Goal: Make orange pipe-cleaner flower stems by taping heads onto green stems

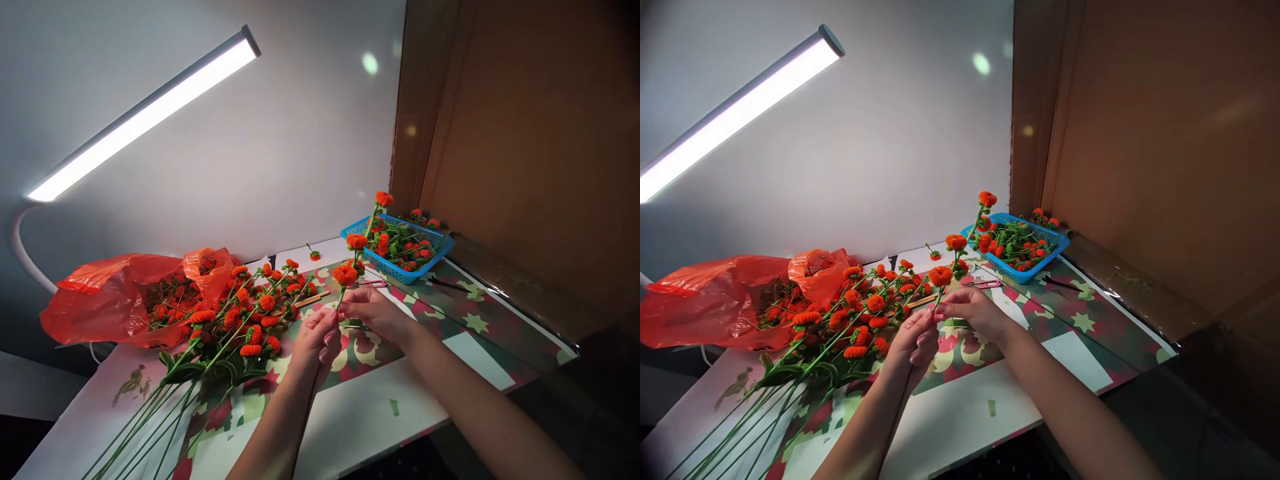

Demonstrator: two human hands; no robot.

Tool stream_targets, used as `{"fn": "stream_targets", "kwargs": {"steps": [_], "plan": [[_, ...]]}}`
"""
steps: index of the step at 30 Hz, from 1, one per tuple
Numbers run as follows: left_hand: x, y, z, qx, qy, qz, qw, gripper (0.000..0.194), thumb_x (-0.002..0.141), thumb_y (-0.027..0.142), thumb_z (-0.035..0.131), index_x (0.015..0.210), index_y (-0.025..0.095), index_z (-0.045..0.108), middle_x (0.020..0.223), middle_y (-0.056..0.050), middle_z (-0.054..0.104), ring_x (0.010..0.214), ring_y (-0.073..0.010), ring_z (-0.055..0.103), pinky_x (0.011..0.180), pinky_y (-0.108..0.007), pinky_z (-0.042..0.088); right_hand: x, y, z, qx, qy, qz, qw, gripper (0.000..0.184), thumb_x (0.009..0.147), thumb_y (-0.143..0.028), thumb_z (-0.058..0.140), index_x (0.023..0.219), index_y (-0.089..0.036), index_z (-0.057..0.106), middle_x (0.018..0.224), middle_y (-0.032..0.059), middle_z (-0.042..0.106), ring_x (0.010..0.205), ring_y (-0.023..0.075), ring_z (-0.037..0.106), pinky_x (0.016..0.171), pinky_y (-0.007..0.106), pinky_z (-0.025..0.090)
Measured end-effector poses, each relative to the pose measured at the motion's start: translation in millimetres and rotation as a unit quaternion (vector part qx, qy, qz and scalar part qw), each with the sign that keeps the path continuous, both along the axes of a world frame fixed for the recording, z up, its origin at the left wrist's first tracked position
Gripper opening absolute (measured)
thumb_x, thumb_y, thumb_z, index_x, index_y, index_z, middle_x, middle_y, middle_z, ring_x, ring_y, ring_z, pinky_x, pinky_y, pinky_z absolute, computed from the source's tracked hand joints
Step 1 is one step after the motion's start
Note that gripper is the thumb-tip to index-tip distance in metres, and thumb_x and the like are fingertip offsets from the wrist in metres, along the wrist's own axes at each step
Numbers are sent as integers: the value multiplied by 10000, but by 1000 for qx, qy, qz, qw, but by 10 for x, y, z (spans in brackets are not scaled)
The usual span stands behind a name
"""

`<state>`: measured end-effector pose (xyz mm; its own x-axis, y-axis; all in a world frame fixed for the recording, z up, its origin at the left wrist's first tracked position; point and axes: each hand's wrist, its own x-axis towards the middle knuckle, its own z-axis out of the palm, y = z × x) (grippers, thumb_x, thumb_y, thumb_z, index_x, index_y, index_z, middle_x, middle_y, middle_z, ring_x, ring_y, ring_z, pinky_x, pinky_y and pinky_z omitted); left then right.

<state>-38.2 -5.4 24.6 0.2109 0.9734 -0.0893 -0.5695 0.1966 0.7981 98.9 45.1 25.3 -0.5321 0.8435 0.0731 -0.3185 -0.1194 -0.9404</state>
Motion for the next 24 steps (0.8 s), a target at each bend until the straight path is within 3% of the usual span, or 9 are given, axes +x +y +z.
{"fn": "stream_targets", "kwargs": {"steps": [4, 8, 11, 14, 16, 17, 19, 22, 24], "plan": [[-26, 18, -36, -31, -25, -62, 997, 275, 684, 350, 720, 723, 123, 570, 415, 112, 346, 270, 26, 156, 267, -91, 137, 49, 5, -3, -12, -5, 25, 1000, 229, 636, -344, 763, 744, -162, 677, 628, -27, 567, 643, 108, 520, 709, 277, 386], [-1, 30, -51, -27, 18, -47, 998, 327, 667, 426, 717, 718, 131, 587, 396, 104, 375, 252, 11, 207, 270, -111, 171, 20, -22, 33, 36, 5, 16, 999, 226, 665, -346, 728, 599, -149, 639, 588, -20, 554, 604, 104, 486, 650, 264, 370], [23, 16, -61, 29, 143, 26, 989, 327, 704, 462, 674, 703, 139, 619, 425, 48, 491, 293, -44, 386, 318, -152, 297, -25, -19, 18, 50, 6, -44, 998, 244, 661, -338, 717, 545, -156, 604, 543, -25, 531, 573, 106, 467, 615, 266, 362], [31, -15, -70, 124, 290, 156, 936, 242, 721, 392, 678, 692, 152, 665, 526, -8, 601, 423, -104, 533, 426, -196, 405, -56, 8, -25, 61, -17, -108, 992, 238, 643, -338, 722, 542, -158, 603, 544, -21, 533, 565, 111, 463, 586, 266, 357], [26, -29, -66, 158, 329, 200, 909, 196, 715, 353, 690, 670, 163, 675, 541, -10, 609, 449, -113, 549, 449, -201, 411, -65, 24, -44, 82, -38, -139, 986, 218, 640, -334, 725, 562, -157, 624, 562, -16, 542, 583, 116, 467, 585, 265, 357], [23, -31, -60, 160, 326, 200, 910, 196, 716, 349, 690, 658, 163, 671, 529, -5, 598, 444, -110, 543, 446, -200, 407, -68, 28, -48, 89, -43, -143, 985, 212, 644, -336, 725, 573, -157, 636, 568, -14, 544, 591, 118, 468, 588, 264, 358], [17, -23, -46, 136, 265, 173, 939, 227, 708, 369, 695, 645, 154, 653, 488, 14, 552, 398, -84, 496, 411, -181, 378, -72, 22, -42, 85, -31, -121, 989, 217, 656, -350, 722, 585, -157, 651, 576, -14, 544, 593, 114, 464, 594, 262, 360], [22, 2, -30, 38, 91, 87, 991, 310, 633, 414, 746, 632, 136, 607, 425, 69, 435, 303, -8, 302, 316, -128, 238, -78, -12, -17, 32, 37, -42, 998, 234, 648, -375, 739, 610, -158, 661, 597, -16, 549, 599, 104, 475, 622, 260, 374], [33, 15, -32, -29, 1, 19, 999, 366, 566, 423, 785, 615, 128, 574, 408, 103, 361, 290, 24, 172, 290, -110, 147, -73, -36, 3, -7, 74, 11, 997, 255, 630, -394, 756, 629, -158, 660, 605, -12, 562, 611, 108, 495, 647, 268, 386]]}}
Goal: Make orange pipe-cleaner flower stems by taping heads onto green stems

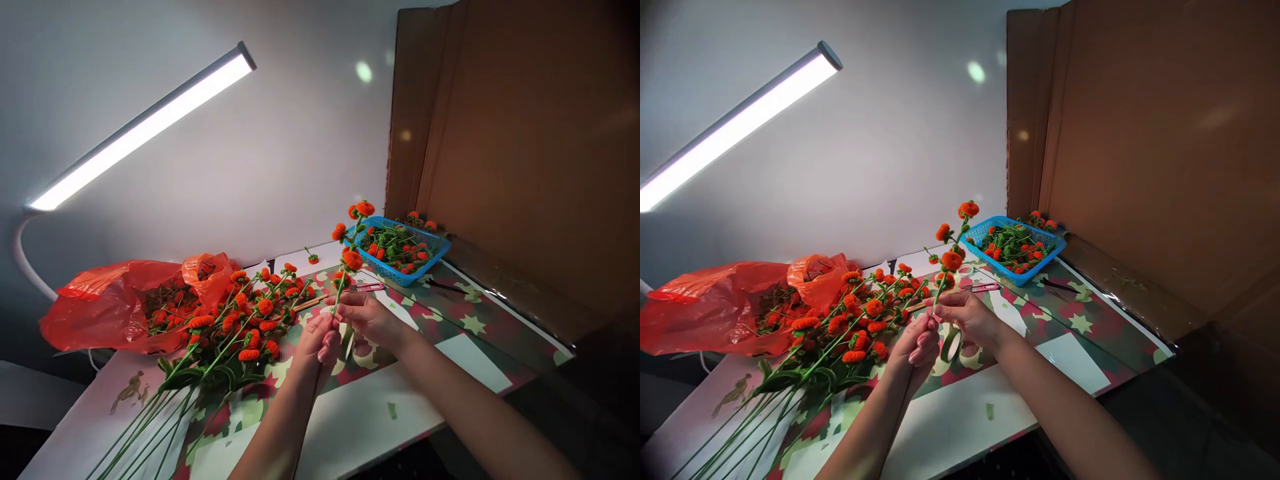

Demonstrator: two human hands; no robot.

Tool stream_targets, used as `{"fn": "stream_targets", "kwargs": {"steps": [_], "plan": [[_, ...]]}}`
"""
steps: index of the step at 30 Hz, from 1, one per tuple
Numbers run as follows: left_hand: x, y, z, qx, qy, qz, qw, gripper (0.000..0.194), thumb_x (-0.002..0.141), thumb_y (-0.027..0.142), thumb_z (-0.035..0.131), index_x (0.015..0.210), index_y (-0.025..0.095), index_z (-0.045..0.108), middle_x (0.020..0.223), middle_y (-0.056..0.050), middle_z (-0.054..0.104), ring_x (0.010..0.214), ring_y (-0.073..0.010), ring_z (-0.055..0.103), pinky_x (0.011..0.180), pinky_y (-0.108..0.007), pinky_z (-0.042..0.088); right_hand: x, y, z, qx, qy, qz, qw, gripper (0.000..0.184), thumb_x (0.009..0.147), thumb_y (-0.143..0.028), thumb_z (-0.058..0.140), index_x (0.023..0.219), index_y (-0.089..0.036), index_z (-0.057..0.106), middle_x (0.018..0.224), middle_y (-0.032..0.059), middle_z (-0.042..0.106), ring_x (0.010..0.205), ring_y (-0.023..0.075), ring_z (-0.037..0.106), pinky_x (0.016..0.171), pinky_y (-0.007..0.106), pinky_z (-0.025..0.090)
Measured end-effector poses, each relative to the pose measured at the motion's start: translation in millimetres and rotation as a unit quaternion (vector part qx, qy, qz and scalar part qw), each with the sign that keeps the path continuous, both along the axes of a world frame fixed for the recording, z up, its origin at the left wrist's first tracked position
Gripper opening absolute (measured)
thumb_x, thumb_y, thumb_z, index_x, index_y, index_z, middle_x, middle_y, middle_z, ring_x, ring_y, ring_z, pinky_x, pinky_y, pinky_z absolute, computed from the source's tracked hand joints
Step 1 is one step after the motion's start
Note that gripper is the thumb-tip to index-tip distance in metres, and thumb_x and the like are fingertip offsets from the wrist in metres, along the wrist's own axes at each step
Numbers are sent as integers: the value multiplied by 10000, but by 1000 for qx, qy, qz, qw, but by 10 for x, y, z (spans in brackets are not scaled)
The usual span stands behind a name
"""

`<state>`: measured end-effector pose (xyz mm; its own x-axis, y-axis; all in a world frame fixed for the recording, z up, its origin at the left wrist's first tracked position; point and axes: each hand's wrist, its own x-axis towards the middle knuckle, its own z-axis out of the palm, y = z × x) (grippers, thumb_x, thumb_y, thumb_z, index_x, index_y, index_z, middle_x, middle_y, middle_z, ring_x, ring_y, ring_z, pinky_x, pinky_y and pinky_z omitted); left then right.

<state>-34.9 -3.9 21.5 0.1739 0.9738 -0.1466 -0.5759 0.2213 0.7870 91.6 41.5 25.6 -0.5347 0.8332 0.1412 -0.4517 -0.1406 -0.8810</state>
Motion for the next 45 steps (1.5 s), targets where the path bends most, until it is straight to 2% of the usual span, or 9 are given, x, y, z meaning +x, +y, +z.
{"fn": "stream_targets", "kwargs": {"steps": [4, 10, 16, 21, 25, 30, 39, 42, 45], "plan": [[22, 10, -31, -17, 21, -37, 999, 374, 593, 446, 763, 635, 125, 575, 413, 101, 360, 287, 14, 207, 288, -117, 181, 36, 1, 22, 3, -18, 7, 1000, 283, 629, -403, 757, 585, -153, 631, 586, -5, 576, 607, 119, 507, 646, 279, 382], [36, -7, -56, 151, 298, 149, 931, 253, 711, 371, 696, 659, 129, 643, 534, -5, 585, 421, -82, 513, 420, -184, 393, 28, 73, -20, 47, -78, -135, 987, 289, 592, -360, 777, 488, -159, 598, 508, -46, 473, 550, 92, 406, 598, 260, 341], [54, 47, -69, 50, 57, 94, 993, 342, 638, 411, 745, 646, 120, 565, 455, 73, 433, 316, 2, 305, 311, -118, 237, -89, 46, -101, -55, -1, -109, 993, 275, 556, -400, 798, 644, -163, 693, 563, -26, 570, 592, 108, 483, 626, 264, 374], [41, 52, -69, -28, -89, -21, 995, 240, 725, 299, 688, 678, 110, 547, 475, 97, 352, 302, 26, 203, 283, -80, 180, -100, 56, -142, -93, 35, -61, 993, 267, 543, -372, 811, 653, -157, 698, 568, -19, 589, 585, 103, 505, 659, 274, 392], [40, 36, -83, -6, 45, 21, 999, 276, 688, 362, 715, 686, 116, 590, 486, 57, 469, 333, -14, 365, 327, -122, 306, -40, 74, -112, -64, -19, -93, 993, 259, 553, -367, 793, 592, -149, 659, 563, -18, 574, 568, 101, 495, 600, 256, 378], [12, 33, -60, 120, 260, 105, 952, 248, 670, 353, 729, 702, 117, 660, 580, -11, 610, 437, -85, 512, 441, -200, 410, -4, 86, -90, 5, -90, -145, 985, 263, 578, -364, 770, 554, -145, 625, 550, -27, 553, 551, 91, 465, 562, 242, 360], [38, 71, -76, 0, -18, -6, 1000, 349, 547, 365, 801, 646, 116, 578, 453, 75, 427, 334, 17, 282, 332, -101, 247, 3, 63, -124, -87, 40, 25, 995, 278, 568, -373, 813, 641, -142, 676, 566, -28, 570, 540, 80, 496, 561, 232, 388], [37, 51, -60, -11, -30, -24, 999, 353, 556, 368, 801, 654, 121, 570, 456, 81, 413, 335, 19, 273, 328, -91, 229, 45, 94, -146, -137, 32, 60, 988, 277, 523, -333, 843, 650, -137, 693, 591, -15, 600, 551, 73, 496, 573, 225, 382], [22, 37, -47, 16, 68, 1, 998, 315, 595, 378, 780, 677, 124, 612, 476, 53, 487, 359, -15, 380, 359, -120, 311, 77, 137, -160, -162, -13, 50, 985, 297, 479, -319, 858, 666, -140, 712, 602, -15, 614, 531, 61, 474, 563, 223, 368]]}}
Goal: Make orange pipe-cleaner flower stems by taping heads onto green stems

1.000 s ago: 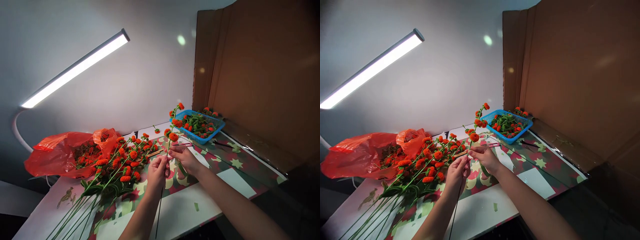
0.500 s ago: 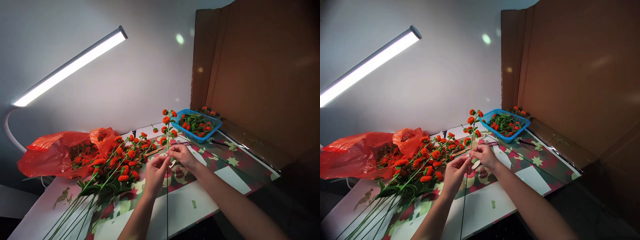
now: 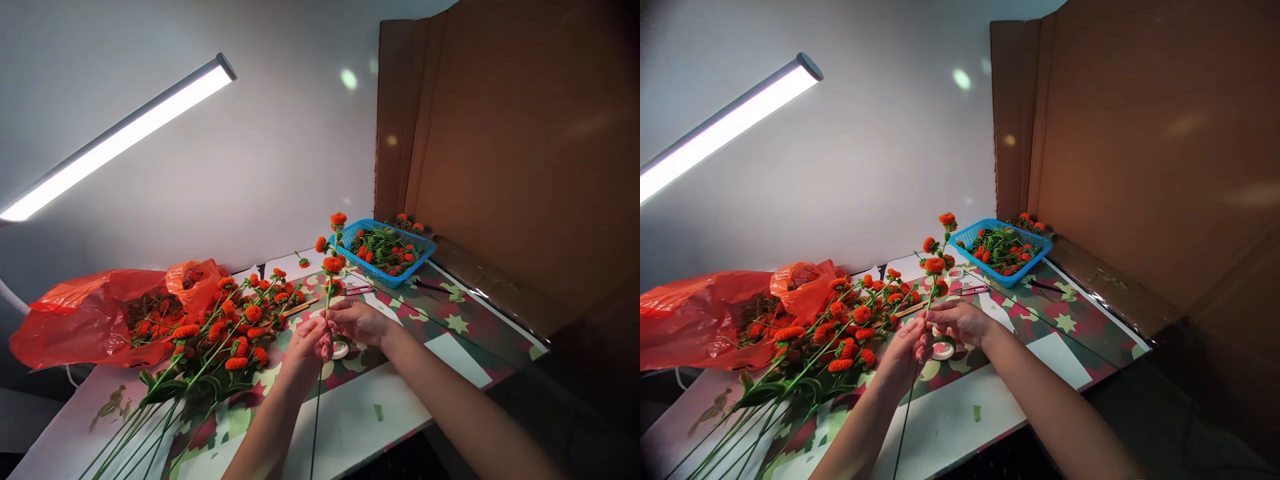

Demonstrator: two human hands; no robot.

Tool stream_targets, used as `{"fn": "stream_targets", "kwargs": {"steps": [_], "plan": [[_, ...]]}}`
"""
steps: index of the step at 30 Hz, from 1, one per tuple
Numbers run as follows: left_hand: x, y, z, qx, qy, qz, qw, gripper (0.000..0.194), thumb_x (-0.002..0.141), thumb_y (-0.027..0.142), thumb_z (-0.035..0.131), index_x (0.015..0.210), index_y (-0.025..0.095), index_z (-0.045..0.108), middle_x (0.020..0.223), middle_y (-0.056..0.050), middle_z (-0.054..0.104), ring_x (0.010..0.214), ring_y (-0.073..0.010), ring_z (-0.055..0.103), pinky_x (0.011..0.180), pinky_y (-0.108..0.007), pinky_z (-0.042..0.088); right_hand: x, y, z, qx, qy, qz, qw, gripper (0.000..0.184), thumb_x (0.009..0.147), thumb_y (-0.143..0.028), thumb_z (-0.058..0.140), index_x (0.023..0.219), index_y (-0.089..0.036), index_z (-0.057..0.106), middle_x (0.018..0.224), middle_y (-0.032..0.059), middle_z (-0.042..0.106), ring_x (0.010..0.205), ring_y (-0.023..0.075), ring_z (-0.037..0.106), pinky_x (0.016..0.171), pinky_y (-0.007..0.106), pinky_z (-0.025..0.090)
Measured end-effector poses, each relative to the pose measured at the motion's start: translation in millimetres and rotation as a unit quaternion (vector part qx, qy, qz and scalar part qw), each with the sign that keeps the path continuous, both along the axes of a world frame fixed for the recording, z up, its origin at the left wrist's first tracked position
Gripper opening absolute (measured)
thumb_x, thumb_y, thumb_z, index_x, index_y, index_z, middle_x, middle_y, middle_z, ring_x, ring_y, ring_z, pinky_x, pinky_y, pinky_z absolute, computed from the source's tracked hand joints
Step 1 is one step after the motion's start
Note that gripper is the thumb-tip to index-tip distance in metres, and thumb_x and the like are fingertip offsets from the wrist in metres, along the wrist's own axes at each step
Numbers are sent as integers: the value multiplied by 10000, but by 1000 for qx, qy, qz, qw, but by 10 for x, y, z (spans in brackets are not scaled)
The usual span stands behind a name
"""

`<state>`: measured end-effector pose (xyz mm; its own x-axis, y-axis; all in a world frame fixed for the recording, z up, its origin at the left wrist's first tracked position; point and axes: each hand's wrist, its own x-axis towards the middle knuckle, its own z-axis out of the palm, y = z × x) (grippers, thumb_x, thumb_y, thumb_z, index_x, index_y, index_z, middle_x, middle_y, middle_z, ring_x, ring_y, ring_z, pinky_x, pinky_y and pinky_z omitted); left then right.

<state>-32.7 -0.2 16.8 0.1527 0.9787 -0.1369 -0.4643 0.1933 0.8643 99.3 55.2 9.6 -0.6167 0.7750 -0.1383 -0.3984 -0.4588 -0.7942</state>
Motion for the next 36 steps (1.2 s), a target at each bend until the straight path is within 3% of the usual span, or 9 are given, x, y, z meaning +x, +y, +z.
{"fn": "stream_targets", "kwargs": {"steps": [4, 8, 14, 17, 20, 26, 31, 34, 36], "plan": [[1, -19, -9, 110, 226, 100, 963, 230, 667, 351, 730, 686, 130, 667, 544, -2, 600, 457, -96, 537, 450, -185, 424, -16, 9, 33, 65, -87, -101, 989, 279, 464, -334, 846, 588, -129, 704, 539, -19, 591, 514, 64, 440, 532, 228, 333], [-12, -41, 3, 134, 288, 121, 940, 204, 658, 331, 735, 682, 134, 689, 544, -19, 630, 463, -124, 569, 452, -202, 443, -59, -23, 76, 97, -106, -155, 977, 297, 471, -372, 832, 545, -124, 685, 520, -17, 575, 529, 80, 451, 546, 242, 338], [-22, -9, 11, 69, 78, 122, 987, 263, 599, 347, 774, 692, 119, 680, 498, 14, 582, 390, -67, 499, 396, -164, 415, -73, -51, 44, 45, 10, -84, 995, 295, 526, -371, 827, 651, -137, 699, 535, -41, 547, 501, 54, 422, 547, 226, 341], [-1, 22, -31, 6, -39, 74, 996, 299, 561, 354, 794, 667, 107, 665, 414, 64, 468, 299, -6, 360, 303, -107, 298, -51, -56, 18, -25, 68, -5, 997, 318, 546, -306, 837, 801, -165, 708, 499, -81, 505, 459, 27, 385, 610, 226, 387], [-10, 26, -47, -35, -125, 11, 992, 252, 610, 301, 770, 667, 88, 647, 409, 89, 395, 281, 30, 268, 276, -72, 224, -27, -49, 2, -14, 67, 49, 996, 354, 606, -301, 811, 916, -173, 698, 421, -112, 444, 404, 11, 322, 604, 209, 385], [-55, -10, -27, -82, -188, -41, 978, 127, 748, 204, 654, 694, 98, 609, 448, 102, 336, 296, 36, 225, 292, -57, 216, -28, -32, 15, 41, -7, 9, 999, 281, 609, -353, 792, 761, -138, 693, 475, -68, 526, 390, 6, 332, 425, 179, 211], [-13, -17, -55, -2, 69, 51, 996, 246, 710, 363, 697, 707, 130, 620, 475, 60, 458, 369, -20, 381, 360, -119, 317, -68, -16, 66, 61, -47, -76, 994, 314, 512, -368, 821, 601, -121, 648, 494, -52, 546, 386, 10, 336, 398, 196, 158], [16, -29, -60, 100, 269, 138, 948, 248, 731, 383, 674, 697, 140, 641, 539, 18, 559, 448, -56, 473, 438, -155, 377, -91, -23, 94, 73, -64, -139, 986, 336, 454, -351, 839, 518, -131, 592, 452, -64, 515, 388, 20, 346, 399, 197, 187], [23, -29, -59, 129, 294, 144, 936, 252, 741, 387, 661, 677, 145, 639, 537, 15, 563, 460, -63, 482, 457, -163, 388, -103, -35, 100, 95, -61, -148, 983, 329, 460, -355, 834, 525, -135, 597, 453, -64, 516, 396, 29, 362, 402, 200, 205]]}}
